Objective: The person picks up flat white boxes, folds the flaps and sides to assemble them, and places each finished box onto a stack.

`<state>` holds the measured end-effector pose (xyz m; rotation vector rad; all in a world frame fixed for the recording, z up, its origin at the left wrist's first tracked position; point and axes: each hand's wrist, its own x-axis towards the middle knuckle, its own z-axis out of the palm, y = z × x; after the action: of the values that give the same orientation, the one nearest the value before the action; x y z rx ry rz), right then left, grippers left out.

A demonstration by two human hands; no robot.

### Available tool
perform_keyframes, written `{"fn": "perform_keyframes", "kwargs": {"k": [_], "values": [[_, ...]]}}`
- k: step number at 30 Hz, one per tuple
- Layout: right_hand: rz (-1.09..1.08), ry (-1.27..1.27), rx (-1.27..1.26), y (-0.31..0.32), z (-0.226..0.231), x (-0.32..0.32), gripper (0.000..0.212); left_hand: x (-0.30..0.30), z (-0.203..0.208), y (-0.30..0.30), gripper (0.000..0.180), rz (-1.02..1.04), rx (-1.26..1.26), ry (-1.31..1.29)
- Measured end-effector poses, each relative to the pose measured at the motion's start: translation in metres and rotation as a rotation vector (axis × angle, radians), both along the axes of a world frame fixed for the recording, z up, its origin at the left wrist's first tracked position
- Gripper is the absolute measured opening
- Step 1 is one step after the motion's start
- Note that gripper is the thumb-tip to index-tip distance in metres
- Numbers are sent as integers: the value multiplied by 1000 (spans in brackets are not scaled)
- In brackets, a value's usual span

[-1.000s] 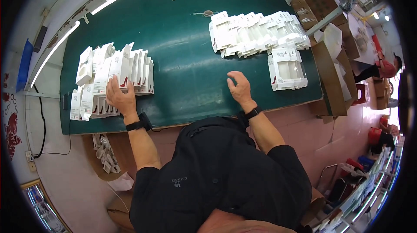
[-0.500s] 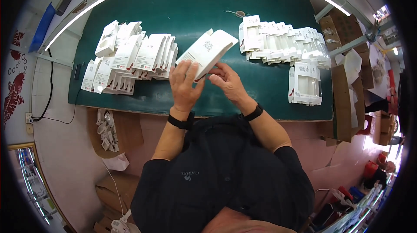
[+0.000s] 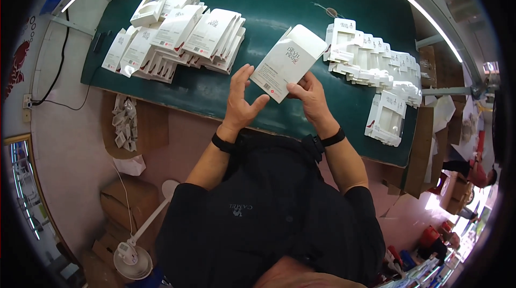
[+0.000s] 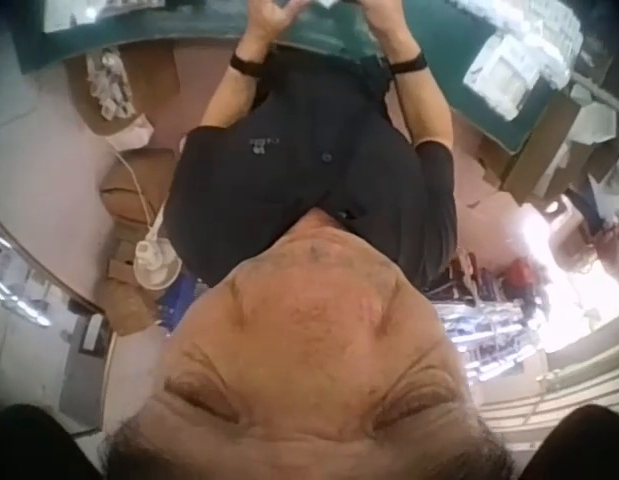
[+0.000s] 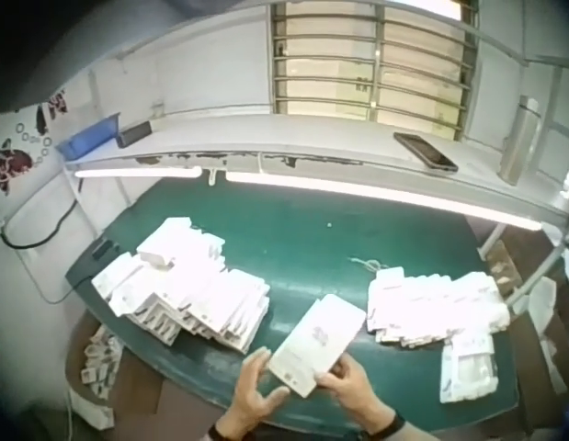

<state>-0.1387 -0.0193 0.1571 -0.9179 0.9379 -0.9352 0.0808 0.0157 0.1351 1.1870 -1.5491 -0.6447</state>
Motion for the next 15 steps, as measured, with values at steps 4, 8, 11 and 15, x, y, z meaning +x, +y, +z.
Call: {"fn": "perform_keyframes", "kwargs": {"k": [4, 8, 11, 15], "values": [[116, 4, 1, -2, 5, 21, 55, 23, -27, 1, 64, -197, 412, 609], [215, 14, 39, -2, -7, 45, 60, 47, -25, 4, 58, -214, 501, 528], [243, 27, 74, 2, -18, 57, 61, 64, -35, 3, 58, -225, 574, 614], [222, 49, 108, 9, -30, 68, 63, 82, -41, -1, 57, -255, 657, 666]]}}
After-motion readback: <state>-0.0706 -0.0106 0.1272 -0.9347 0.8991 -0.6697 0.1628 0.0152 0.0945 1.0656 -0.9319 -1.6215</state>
